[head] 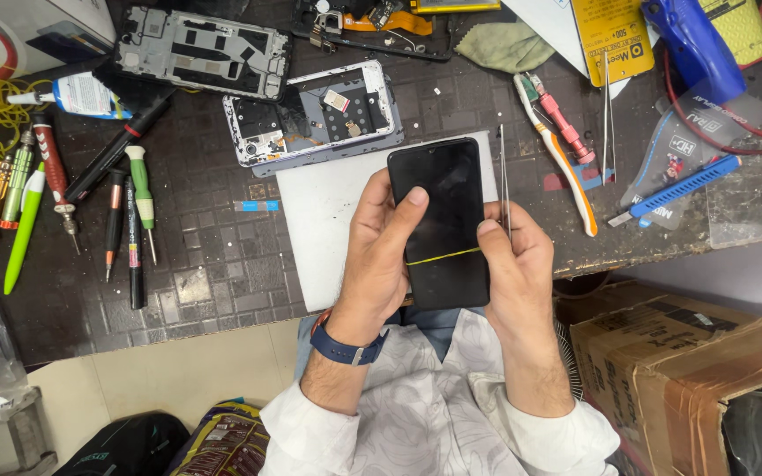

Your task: The person cleans the internal components of a disassembled smartphone with a toothbrush, then uses tweezers to adjust small parts and connectors. The person secures the phone with a rubber band and continues to manipulate internal components with tweezers.

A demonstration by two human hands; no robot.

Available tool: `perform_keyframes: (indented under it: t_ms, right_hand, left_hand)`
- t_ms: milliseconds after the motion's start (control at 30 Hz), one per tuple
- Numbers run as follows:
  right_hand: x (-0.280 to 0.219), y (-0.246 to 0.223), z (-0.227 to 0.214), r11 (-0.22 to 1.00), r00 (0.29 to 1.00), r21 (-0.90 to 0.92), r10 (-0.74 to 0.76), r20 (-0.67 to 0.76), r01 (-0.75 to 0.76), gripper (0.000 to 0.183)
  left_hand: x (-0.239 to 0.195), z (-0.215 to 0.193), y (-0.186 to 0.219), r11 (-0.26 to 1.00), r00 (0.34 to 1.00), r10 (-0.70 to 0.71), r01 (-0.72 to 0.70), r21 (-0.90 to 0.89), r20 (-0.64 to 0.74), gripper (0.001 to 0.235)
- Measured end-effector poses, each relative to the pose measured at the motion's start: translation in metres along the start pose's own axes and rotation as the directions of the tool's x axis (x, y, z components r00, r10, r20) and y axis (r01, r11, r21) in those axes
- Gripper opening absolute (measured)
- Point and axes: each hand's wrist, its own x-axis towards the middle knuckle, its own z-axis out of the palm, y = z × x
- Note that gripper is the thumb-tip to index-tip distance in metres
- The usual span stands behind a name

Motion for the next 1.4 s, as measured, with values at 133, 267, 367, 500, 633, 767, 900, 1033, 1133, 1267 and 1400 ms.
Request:
perform_keyframes:
  t_ms: [133, 267, 367, 500, 633, 767, 900, 1033, 1133, 1267, 1400]
  right_hand:
    - [-0.001, -0.002, 0.003, 0.999, 1.000, -0.046, -0.016, 0.025, 0.017, 0.013]
    - [-0.003, -0.006, 0.005, 0.996, 0.996, -0.032, 0.081, -0.036, -0.082, 0.020]
    - [-0.002, -0.008, 0.007, 0.998, 0.999, 0.048, 0.051, 0.000, -0.051, 0.023]
    - [-0.001, -0.010, 0.010, 0.998, 0.998, 0.021, 0.065, -0.024, -0.064, 0.023]
    - [-0.001, -0.010, 0.013, 0.997, 0.997, -0.021, 0.069, -0.042, -0.070, 0.021]
    - [-0.001, -0.011, 0.014, 0.997, 0.998, -0.059, 0.054, -0.044, -0.057, 0.020]
    - [-0.002, -0.009, 0.015, 0.995, 0.999, -0.098, 0.025, -0.039, -0.029, 0.020]
    - [-0.004, -0.007, 0.015, 0.993, 0.999, -0.116, 0.013, -0.037, -0.017, 0.020]
    - [-0.004, -0.006, 0.015, 0.992, 0.999, -0.123, 0.005, -0.034, -0.010, 0.020]
    - [-0.004, -0.005, 0.015, 0.993, 0.999, -0.115, -0.003, -0.036, -0.001, 0.020]
    - [-0.005, -0.005, 0.015, 0.993, 0.999, -0.120, -0.006, -0.038, 0.001, 0.020]
  left_hand:
    - [-0.001, 0.000, -0.001, 0.999, 1.000, 0.015, -0.016, -0.044, -0.004, 0.034]
    - [-0.003, -0.001, 0.003, 0.999, 0.999, 0.035, -0.035, -0.021, -0.004, 0.035]
    - [-0.005, -0.003, 0.008, 0.999, 0.996, 0.031, -0.027, 0.045, -0.082, 0.035]
    - [-0.006, -0.007, 0.013, 0.938, 0.996, -0.036, 0.064, -0.340, 0.087, 0.027]
    - [-0.005, -0.015, 0.013, 0.845, 0.978, -0.042, 0.145, -0.514, 0.206, 0.023]
    - [-0.002, -0.021, 0.010, 0.743, 0.938, 0.026, 0.213, -0.634, 0.346, 0.027]
    - [-0.002, -0.026, 0.008, 0.743, 0.919, 0.037, 0.237, -0.626, 0.392, 0.025]
    - [-0.003, -0.027, 0.008, 0.735, 0.910, 0.015, 0.271, -0.622, 0.415, 0.027]
    - [-0.003, -0.026, 0.009, 0.746, 0.913, 0.004, 0.268, -0.609, 0.407, 0.028]
    - [-0.006, -0.026, 0.008, 0.781, 0.932, 0.016, 0.215, -0.586, 0.363, 0.026]
    - [-0.008, -0.025, 0.008, 0.776, 0.949, -0.010, 0.207, -0.596, 0.316, 0.024]
